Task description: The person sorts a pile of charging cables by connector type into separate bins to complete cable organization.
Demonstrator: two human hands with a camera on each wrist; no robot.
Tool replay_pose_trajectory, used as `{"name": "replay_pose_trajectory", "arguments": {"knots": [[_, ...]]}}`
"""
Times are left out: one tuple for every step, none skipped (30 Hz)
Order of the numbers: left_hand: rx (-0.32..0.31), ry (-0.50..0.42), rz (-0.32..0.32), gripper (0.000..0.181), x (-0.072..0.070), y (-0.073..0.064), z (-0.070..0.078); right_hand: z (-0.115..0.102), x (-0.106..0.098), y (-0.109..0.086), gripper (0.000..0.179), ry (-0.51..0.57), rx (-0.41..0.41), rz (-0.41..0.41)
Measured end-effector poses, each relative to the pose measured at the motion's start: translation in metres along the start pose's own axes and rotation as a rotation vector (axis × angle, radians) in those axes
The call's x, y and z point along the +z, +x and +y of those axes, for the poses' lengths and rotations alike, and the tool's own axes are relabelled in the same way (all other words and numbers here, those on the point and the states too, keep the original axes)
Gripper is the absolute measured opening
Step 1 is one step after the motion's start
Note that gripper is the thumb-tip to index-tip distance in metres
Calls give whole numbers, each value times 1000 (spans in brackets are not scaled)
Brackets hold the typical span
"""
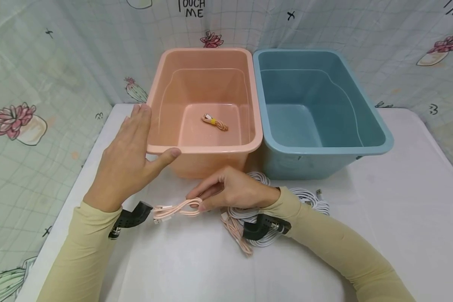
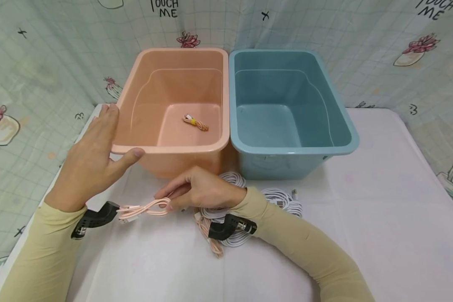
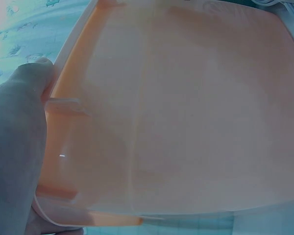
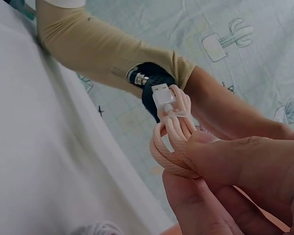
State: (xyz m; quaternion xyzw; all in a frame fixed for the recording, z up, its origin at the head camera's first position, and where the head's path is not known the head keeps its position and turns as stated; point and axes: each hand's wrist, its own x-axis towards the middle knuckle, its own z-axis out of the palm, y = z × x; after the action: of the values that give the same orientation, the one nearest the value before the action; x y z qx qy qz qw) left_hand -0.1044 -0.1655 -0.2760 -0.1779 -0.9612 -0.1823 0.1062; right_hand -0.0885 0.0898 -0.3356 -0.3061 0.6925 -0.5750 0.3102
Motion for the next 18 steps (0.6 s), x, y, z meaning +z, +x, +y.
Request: {"name": "replay_pose_trajectory", "arguments": {"knots": [[-3,0,-2,103,0,0,0,-1,0,-1,31,-2,-4,-2],[-6,1,-3,104,0,0,0,-3,-1,-1,31,0,-6,-5],[-8,1,-5,104,0,0,0,-4,-2,-2,31,3,-8,-9],[-9,1,-5,104,0,-1,0,-5,-2,-2,32,3,-12,-12],[-10,0,-4,104,0,-1,0,-6,-2,-2,32,5,-13,-15],[-9,-1,-3,104,0,-1,-1,-7,-2,-3,32,9,-13,-17],[-8,-3,-2,104,0,-1,-1,-8,-3,-4,33,14,-12,-18],[-7,-3,-1,104,0,-1,-1,-10,-3,-4,33,17,-7,-17],[-6,-4,-1,104,0,-1,-2,-11,-3,-5,33,21,-3,-15],[-4,-4,1,104,0,-1,-2,-11,-4,-5,34,25,5,-12],[-3,-8,1,104,0,-1,-2,-12,-4,-6,34,29,13,-11],[-3,-9,1,104,0,-1,-3,-13,-5,-6,34,32,18,-9],[-3,-11,0,103,0,-2,-3,-14,-5,-7,34,29,22,-7],[-5,-11,-1,104,0,-2,-3,-15,-6,-7,34,27,23,-6],[-4,-11,-3,104,0,-2,-3,-16,-6,-8,33,26,21,-6],[-3,-11,-4,104,0,-1,-3,-17,-7,-9,33,19,14,-5],[-6,-9,-10,104,1,-1,-2,-18,-7,-10,32,10,6,-1],[-7,-8,-16,104,1,0,-1,-19,-8,-11,32,3,-4,4]]}}
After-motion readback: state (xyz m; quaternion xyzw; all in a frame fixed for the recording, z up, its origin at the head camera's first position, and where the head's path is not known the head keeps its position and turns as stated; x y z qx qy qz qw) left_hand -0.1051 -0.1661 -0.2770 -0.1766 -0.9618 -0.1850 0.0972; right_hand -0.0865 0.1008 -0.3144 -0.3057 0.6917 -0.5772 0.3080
